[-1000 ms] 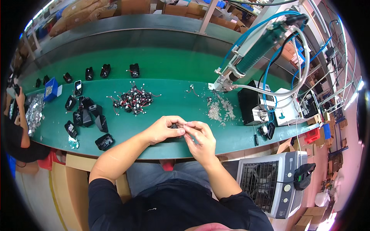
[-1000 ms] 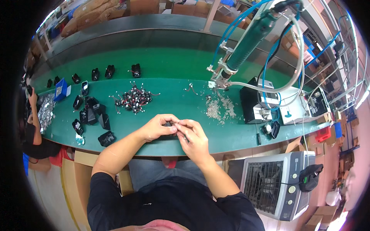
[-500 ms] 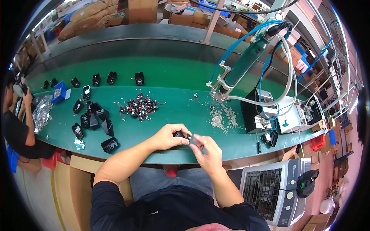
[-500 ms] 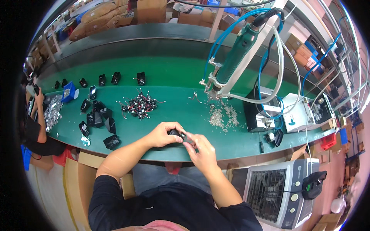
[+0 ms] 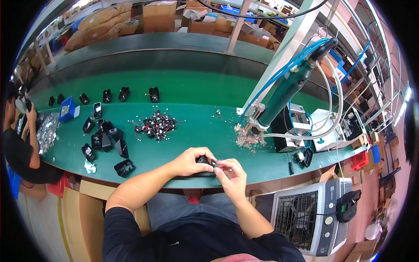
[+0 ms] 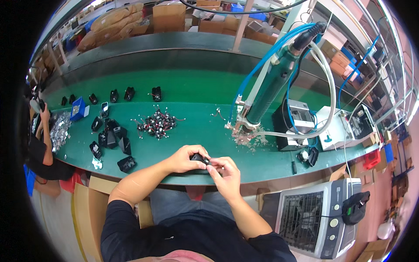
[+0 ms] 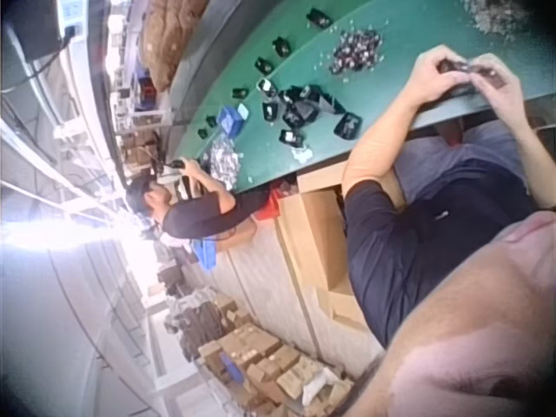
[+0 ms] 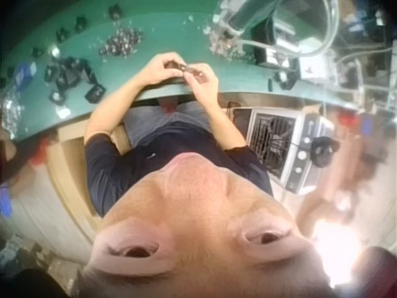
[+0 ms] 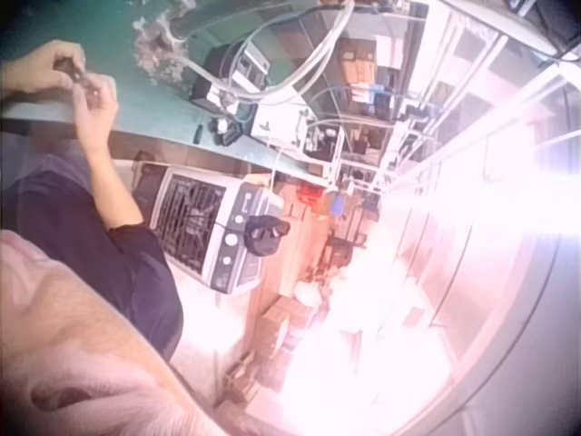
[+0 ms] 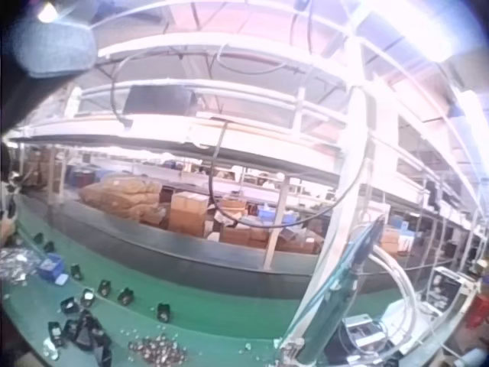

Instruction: The person assembles electronic components into a black plastic housing, then secures them with screws using a pneumatic screwdriver.

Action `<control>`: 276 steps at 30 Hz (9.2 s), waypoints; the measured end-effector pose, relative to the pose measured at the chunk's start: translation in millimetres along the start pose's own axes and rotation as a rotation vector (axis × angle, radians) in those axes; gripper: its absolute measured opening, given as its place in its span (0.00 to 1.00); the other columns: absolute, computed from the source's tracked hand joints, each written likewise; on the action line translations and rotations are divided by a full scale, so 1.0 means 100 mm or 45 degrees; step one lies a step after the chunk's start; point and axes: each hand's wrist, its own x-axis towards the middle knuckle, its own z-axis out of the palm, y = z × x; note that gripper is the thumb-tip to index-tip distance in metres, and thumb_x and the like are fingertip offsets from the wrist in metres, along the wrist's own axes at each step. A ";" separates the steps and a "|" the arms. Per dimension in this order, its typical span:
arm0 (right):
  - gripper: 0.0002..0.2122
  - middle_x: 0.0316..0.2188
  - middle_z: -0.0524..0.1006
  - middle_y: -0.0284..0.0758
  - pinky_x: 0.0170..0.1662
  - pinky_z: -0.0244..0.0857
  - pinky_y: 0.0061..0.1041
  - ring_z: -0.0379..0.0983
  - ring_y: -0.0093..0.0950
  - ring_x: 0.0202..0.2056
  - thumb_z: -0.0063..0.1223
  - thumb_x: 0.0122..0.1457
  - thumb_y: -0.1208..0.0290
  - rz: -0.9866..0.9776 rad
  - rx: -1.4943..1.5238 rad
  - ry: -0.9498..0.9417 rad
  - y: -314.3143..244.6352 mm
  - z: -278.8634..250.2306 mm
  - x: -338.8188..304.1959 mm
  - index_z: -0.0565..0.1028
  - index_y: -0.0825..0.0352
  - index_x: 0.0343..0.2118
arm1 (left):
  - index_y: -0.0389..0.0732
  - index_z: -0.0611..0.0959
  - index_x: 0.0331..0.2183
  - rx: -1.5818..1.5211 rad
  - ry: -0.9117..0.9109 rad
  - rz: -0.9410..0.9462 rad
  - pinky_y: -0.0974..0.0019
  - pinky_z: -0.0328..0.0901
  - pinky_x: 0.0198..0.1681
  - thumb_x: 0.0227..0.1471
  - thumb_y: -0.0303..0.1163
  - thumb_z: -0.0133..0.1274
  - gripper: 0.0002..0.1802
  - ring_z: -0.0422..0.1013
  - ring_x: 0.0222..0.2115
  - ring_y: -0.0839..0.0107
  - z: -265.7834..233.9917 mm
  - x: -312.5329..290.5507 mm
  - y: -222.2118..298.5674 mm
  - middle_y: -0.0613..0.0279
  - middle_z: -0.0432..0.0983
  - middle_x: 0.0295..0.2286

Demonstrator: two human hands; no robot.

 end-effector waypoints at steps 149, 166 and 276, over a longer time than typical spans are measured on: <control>0.51 0.24 0.74 0.36 0.26 0.67 0.22 0.72 0.24 0.26 0.32 0.56 0.19 -0.339 0.327 0.044 -0.82 0.40 1.16 0.71 0.78 0.49 | 0.43 0.85 0.27 0.947 0.339 0.144 0.58 0.60 0.51 0.35 0.46 0.76 0.22 0.71 0.44 0.57 -0.13 0.02 -0.08 0.57 0.75 0.49; 0.52 0.29 0.75 0.41 0.27 0.68 0.23 0.73 0.25 0.27 0.33 0.56 0.19 -0.311 0.358 0.002 -0.89 0.37 1.15 0.69 0.78 0.50 | 0.41 0.85 0.27 0.944 0.315 0.093 0.58 0.63 0.53 0.37 0.43 0.77 0.21 0.71 0.48 0.56 -0.13 0.02 -0.04 0.57 0.75 0.50; 0.21 0.49 0.72 0.42 0.52 0.66 0.29 0.69 0.28 0.46 0.53 0.69 0.65 -0.850 -0.423 0.386 -1.16 -0.08 1.23 0.60 0.70 0.58 | 0.45 0.77 0.55 1.884 0.581 -0.334 0.47 0.62 0.59 0.58 0.46 0.59 0.27 0.67 0.59 0.51 -2.28 0.35 0.46 0.55 0.72 0.56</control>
